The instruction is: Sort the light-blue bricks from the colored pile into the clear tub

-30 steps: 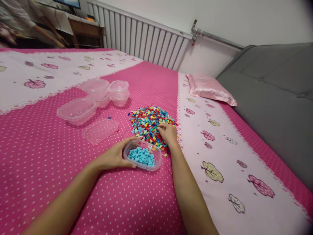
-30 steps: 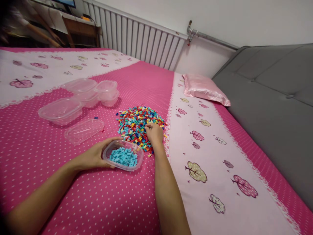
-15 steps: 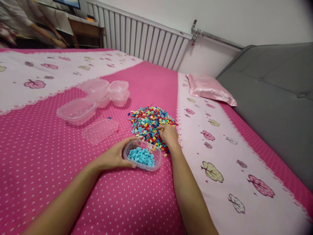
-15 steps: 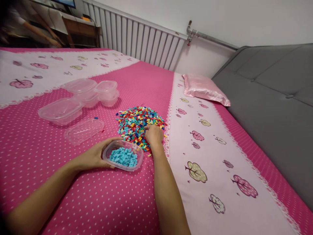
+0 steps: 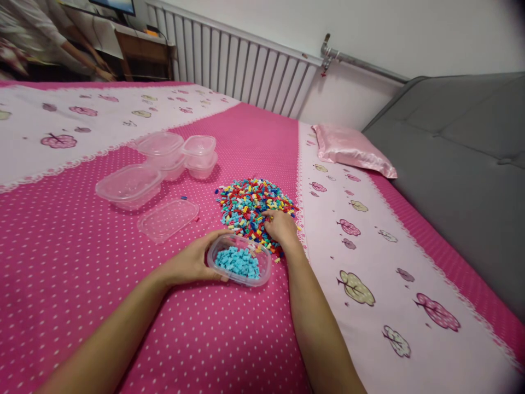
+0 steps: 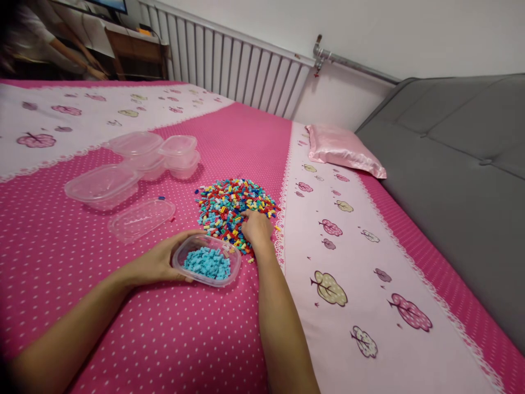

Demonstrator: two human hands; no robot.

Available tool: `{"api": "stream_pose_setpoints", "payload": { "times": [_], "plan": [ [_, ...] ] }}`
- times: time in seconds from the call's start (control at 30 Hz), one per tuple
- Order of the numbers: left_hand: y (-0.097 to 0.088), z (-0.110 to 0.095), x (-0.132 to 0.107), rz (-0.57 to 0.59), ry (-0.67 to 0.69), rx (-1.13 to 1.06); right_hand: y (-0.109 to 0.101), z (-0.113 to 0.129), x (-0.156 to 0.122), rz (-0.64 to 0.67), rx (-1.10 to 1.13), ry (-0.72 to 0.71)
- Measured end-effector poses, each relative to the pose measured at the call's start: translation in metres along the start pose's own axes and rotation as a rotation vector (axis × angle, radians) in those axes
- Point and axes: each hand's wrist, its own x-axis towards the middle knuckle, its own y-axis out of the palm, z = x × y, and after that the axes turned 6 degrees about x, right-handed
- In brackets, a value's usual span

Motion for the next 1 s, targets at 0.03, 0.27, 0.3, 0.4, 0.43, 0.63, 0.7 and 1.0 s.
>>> {"api": "stream_pose_setpoints", "payload": {
  "times": [0.03,0.27,0.3,0.4,0.43,0.63,0.7,1.0],
  "plan": [
    [0.000,0.000,0.000,0.001,-0.003,-0.003,0.000,0.000,0.000,0.003,-0.002,0.008],
    [-0.001,0.001,-0.001,0.000,0.006,-0.007,0.001,-0.004,0.003,-0.047,0.052,0.001],
    [-0.001,0.001,-0.001,0.004,0.009,-0.007,0.002,-0.006,0.004,-0.047,0.072,0.001],
    [-0.001,0.002,-0.001,0.001,0.009,0.002,0.005,-0.012,0.008,-0.058,0.139,-0.013],
    [-0.001,0.002,-0.001,-0.003,0.011,0.007,0.005,-0.014,0.010,-0.067,0.162,-0.020],
    [-0.001,0.003,-0.001,-0.009,0.016,0.001,0.005,-0.018,0.012,-0.096,0.397,0.014],
    [-0.001,0.002,-0.001,-0.004,0.012,-0.005,0.003,-0.016,0.012,-0.088,0.667,0.063],
    [-0.001,0.006,-0.001,-0.001,0.021,-0.012,-0.017,-0.016,0.020,-0.146,1.688,0.383]
  ]
}}
